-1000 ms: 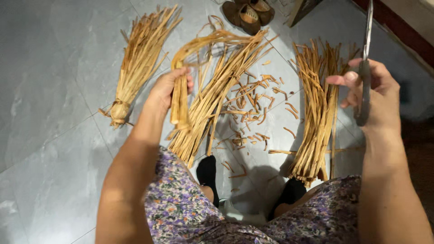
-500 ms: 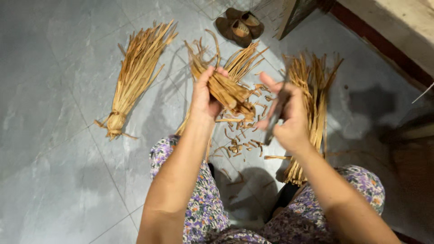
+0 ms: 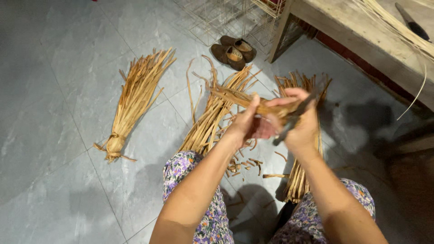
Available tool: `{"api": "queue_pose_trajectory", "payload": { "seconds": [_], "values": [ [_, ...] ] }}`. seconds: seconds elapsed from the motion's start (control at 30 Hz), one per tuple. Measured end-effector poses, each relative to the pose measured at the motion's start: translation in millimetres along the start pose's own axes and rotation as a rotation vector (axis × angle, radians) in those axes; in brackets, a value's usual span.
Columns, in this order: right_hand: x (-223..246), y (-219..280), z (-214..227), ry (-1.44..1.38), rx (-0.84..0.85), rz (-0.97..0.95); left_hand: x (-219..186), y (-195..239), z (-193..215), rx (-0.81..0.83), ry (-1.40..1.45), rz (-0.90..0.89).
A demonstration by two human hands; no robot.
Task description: The person sits on a low stool and uses shears to trim the ends of dried sticks. They hold a bundle of sticks in one hand and cut the ends with the shears in the other, dropping the trimmed pieces onto the floor.
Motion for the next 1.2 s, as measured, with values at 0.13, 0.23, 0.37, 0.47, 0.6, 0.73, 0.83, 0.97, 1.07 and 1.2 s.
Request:
{"api": "queue_pose_trajectory", "payload": {
  "seconds": [0.13, 0.23, 0.37, 0.47, 0.6, 0.73, 0.83, 0.97, 1.07, 1.2],
  "values": [
    [12, -14, 32, -0.079, -0.209, -0.173, -14, 28, -7, -0.155, -0.594, -0.420],
    [23, -18, 38, -0.147, -0.171, -0.165, -33, 54, -14, -0.310, -0.880, -1.154],
    [35, -11, 25, -0.238, -0.091, -0.181, -33, 52, -14, -0.076, -0.934, -1.211],
    [41, -9, 24, -0.288, -0.067, -0.213, -14, 30, -5, 0.105, -0.829, -0.888],
    [36, -12, 32, -0.299, -0.148, -0.237, 0, 12, 6, 0.198, -0.690, -0.556],
    [21, -8, 40, -0.218, -0.191, -0.207, 5, 1, 17, 0.270, -0.540, -0.496],
    [15, -7, 46, -0.315, -0.237, -0.232, 5, -3, 22, 0.301, -0.474, -0.451],
    [10, -10, 60, -0.365, -0.274, -0.260, 0, 1, 28, 0.201, -0.463, -0.406],
    [12, -13, 73, -0.455, -0.233, -0.275, -8, 5, 33, 0.171, -0.400, -0.461],
    [17, -13, 82, -0.330, -0.162, -0.304, -12, 6, 39, 0.068, -0.266, -0.464]
  ]
}}
Point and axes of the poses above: each hand's wrist, its own y-axis away from the middle knuckle, its own z-axis out of the back of the hand, x = y × z, the point moved 1 cm from there along -y, towards the middle knuckle
